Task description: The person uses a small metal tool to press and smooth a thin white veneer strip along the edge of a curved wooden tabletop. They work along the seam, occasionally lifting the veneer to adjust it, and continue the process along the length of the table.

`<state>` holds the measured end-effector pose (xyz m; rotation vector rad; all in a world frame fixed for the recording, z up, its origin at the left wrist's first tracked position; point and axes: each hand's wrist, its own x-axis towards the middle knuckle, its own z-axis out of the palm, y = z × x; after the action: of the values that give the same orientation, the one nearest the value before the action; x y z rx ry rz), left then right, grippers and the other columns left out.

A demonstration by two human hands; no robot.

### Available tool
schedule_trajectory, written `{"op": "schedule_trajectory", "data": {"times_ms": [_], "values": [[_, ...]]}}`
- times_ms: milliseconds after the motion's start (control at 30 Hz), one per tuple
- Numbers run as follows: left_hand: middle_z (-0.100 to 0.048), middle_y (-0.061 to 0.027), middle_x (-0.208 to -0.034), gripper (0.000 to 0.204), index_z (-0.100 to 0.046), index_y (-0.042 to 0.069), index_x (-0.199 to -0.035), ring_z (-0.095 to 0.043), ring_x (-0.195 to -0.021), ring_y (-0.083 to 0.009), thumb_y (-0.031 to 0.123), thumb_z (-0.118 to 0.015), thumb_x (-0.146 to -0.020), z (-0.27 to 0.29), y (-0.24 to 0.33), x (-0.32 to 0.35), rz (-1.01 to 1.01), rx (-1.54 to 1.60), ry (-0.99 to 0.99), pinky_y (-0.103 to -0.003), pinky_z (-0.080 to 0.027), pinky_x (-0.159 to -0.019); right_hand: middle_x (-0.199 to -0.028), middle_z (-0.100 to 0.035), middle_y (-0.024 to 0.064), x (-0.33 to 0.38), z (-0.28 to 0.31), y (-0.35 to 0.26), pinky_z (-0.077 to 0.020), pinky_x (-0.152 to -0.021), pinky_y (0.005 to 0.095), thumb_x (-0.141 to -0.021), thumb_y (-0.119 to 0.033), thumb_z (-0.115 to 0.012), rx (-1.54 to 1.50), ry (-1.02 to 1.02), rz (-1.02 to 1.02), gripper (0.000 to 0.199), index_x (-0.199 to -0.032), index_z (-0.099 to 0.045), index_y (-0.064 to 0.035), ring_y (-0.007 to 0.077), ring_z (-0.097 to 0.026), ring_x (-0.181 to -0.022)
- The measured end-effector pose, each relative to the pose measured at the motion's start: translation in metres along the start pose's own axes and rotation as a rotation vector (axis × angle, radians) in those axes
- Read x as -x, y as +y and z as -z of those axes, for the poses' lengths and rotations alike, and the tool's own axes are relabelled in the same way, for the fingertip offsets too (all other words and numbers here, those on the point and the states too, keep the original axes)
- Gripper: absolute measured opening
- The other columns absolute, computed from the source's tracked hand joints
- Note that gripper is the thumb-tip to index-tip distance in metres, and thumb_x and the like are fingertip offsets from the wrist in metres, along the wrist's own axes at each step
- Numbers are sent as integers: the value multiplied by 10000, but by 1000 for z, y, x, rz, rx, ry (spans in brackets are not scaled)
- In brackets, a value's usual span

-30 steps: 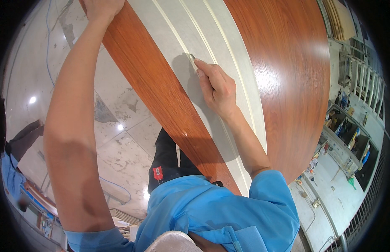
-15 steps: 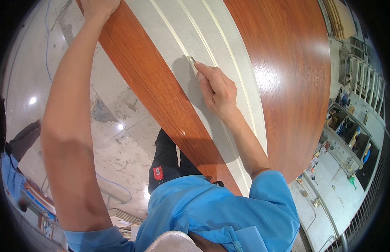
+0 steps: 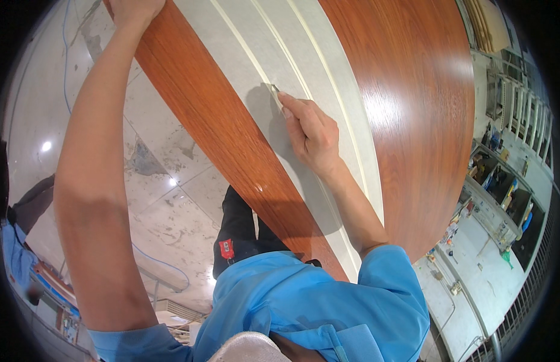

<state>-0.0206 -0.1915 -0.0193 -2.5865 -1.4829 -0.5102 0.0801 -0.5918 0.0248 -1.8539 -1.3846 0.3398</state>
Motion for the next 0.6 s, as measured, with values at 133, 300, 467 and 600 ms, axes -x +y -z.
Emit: {"op": "schedule_trajectory", "data": {"times_ms": [133, 300, 467, 600], "values": [[-473, -188, -1630, 588, -487, -25, -1535, -403, -1526, -353, 329, -507, -1065, 2, 0, 0, -4, -12, 15, -511, -283, -1261, -896, -735, 100, 5, 2, 0, -528, -633, 285, -1016, 34, -644, 8, 6, 18, 270, -1273, -711, -15, 166, -691, -715], [-469, -190, -1633, 585, -491, -28, -1531, -397, -1530, -354, 332, -500, -1069, 0, 0, 0, -5, -5, -2, -511, -281, -1262, -936, -754, 141, 10, 6, -1, -559, -639, 320, -954, 78, -690, 32, -12, 6, 284, -1225, -723, -1, 231, -733, -762], [-465, -191, -1636, 586, -490, -31, -1532, -394, -1531, -355, 334, -495, -1073, -3, -2, 0, -12, -1, 24, -510, -277, -1264, -942, -758, 144, 14, 8, -1, -564, -637, 322, -947, 82, -691, 29, -14, 19, 299, -1233, -716, 1, 230, -733, -762], [-468, -190, -1634, 587, -491, -33, -1531, -395, -1530, -353, 332, -497, -1072, -5, -3, -2, -9, -3, 11, -509, -280, -1259, -953, -761, 146, 18, 11, -1, -568, -644, 324, -942, 92, -688, 34, -21, 25, 314, -1243, -710, 3, 232, -736, -767]]}}
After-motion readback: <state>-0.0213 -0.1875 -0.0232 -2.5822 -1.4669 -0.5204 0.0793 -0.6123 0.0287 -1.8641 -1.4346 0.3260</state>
